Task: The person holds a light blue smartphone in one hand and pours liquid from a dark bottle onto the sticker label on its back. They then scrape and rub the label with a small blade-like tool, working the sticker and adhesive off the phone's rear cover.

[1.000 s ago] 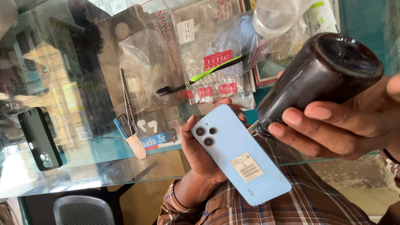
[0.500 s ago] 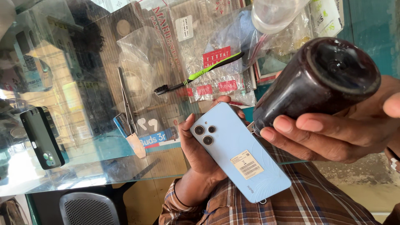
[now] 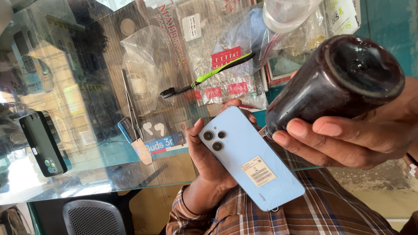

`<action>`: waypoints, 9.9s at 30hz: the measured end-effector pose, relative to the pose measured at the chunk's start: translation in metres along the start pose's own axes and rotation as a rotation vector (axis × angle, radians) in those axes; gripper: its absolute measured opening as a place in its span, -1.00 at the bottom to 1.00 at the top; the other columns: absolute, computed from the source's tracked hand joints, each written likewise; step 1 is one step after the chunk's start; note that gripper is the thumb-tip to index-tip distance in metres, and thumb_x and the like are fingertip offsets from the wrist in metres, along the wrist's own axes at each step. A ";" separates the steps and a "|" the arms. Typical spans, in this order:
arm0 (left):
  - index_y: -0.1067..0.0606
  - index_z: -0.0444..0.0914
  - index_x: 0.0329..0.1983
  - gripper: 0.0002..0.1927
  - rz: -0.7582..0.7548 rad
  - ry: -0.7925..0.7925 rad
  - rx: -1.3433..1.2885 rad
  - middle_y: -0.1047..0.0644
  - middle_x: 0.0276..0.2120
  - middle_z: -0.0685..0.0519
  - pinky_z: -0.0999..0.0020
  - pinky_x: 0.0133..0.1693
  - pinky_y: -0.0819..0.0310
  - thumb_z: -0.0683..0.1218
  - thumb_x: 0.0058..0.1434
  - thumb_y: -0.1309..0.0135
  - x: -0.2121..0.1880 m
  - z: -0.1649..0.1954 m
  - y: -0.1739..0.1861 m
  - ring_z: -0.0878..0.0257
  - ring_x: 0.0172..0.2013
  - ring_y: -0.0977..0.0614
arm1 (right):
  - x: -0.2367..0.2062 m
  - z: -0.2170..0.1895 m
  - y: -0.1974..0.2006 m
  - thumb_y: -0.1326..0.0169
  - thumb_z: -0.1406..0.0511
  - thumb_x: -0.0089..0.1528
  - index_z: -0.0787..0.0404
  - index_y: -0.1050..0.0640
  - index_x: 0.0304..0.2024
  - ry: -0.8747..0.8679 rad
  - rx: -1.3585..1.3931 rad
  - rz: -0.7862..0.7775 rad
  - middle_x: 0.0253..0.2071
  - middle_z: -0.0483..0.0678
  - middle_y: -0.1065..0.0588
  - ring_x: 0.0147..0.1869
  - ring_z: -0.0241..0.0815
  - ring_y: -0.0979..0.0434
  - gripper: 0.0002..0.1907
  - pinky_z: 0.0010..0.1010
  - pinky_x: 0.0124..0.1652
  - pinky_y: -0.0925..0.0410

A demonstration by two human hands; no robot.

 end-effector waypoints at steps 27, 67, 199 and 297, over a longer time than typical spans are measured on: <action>-0.30 -0.29 0.41 -0.22 0.018 -0.012 -0.001 -0.52 0.04 -0.21 0.14 0.08 -0.55 0.36 0.38 0.17 -0.002 0.000 0.000 0.02 0.02 -0.61 | 0.001 0.004 -0.003 -0.45 0.25 0.23 0.02 -0.57 0.28 0.121 -0.083 0.108 0.18 -0.05 -0.43 0.39 0.03 -0.34 -0.42 -0.31 0.23 -0.44; -0.32 -0.29 0.39 -0.24 0.010 -0.020 0.000 -0.51 0.04 -0.21 0.13 0.10 -0.55 0.34 0.37 0.17 -0.002 0.000 -0.001 0.01 0.03 -0.61 | 0.002 -0.001 -0.001 -0.36 0.21 0.24 -0.03 -0.54 0.33 0.125 -0.076 0.024 0.21 -0.10 -0.41 0.40 -0.08 -0.32 -0.41 -0.24 0.36 -0.33; -0.33 -0.39 0.17 -0.23 -0.086 0.093 0.176 -0.45 -0.03 -0.12 0.00 0.23 -0.43 0.39 0.34 0.12 -0.009 -0.006 0.007 -0.06 0.23 -0.45 | -0.004 -0.131 0.004 -0.15 0.55 0.27 0.35 -0.54 -0.23 -2.414 1.884 0.424 -0.25 0.08 -0.62 -0.19 -0.17 -0.68 -0.93 -0.35 -0.18 -0.58; -0.30 -0.37 0.42 -0.22 -0.035 0.197 -0.041 -0.51 0.04 -0.12 -0.10 0.12 -0.56 0.29 0.36 0.17 -0.002 -0.008 -0.002 -0.05 -0.01 -0.64 | -0.027 0.032 -0.002 -0.49 0.27 0.06 0.15 -0.50 0.03 -0.582 0.508 -0.159 0.04 0.14 -0.40 0.22 0.24 -0.49 -0.44 0.15 0.23 -0.48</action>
Point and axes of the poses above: each hand's wrist, its own x-axis towards the middle knuckle, its own y-axis out of the back of the hand, z = x × y, the point moved 5 cm from there along x, towards the middle knuckle
